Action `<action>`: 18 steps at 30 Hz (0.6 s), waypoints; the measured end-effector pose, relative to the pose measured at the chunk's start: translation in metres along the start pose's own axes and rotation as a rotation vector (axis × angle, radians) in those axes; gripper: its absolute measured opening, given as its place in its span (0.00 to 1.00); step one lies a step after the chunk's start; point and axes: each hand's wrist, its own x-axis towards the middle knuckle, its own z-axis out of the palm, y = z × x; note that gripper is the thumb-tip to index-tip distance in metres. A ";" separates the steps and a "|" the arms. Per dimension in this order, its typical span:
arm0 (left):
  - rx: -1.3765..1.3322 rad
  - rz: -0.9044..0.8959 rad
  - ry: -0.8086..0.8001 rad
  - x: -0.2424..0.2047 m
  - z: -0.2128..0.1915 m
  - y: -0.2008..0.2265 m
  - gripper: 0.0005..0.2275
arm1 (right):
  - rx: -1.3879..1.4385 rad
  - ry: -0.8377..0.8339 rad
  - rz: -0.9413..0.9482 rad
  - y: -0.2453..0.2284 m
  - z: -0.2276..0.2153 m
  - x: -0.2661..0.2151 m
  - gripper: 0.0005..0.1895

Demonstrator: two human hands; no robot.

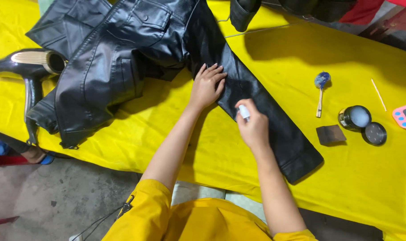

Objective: The person applies a liquid from a small bottle onto the sleeve of a black leather jacket. They then use a brush to spread the substance and a sponge to wipe the surface. The person flips the jacket over to clean the inside lining and the bottom hem using the sponge.

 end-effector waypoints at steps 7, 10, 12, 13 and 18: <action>0.001 -0.014 -0.026 0.000 -0.003 0.003 0.09 | 0.072 0.099 -0.059 -0.031 -0.003 0.011 0.12; 0.008 -0.013 -0.016 -0.001 -0.004 0.003 0.09 | 0.071 0.039 -0.071 -0.024 0.010 0.013 0.11; 0.020 -0.011 -0.006 0.000 -0.003 0.000 0.09 | 0.047 -0.049 -0.055 -0.005 0.030 0.010 0.11; 0.025 -0.015 0.003 0.000 -0.005 0.001 0.09 | 0.048 -0.053 -0.065 -0.014 0.026 0.010 0.11; 0.014 -0.045 -0.059 0.000 -0.007 0.005 0.10 | 0.086 0.062 -0.064 -0.050 -0.008 0.019 0.11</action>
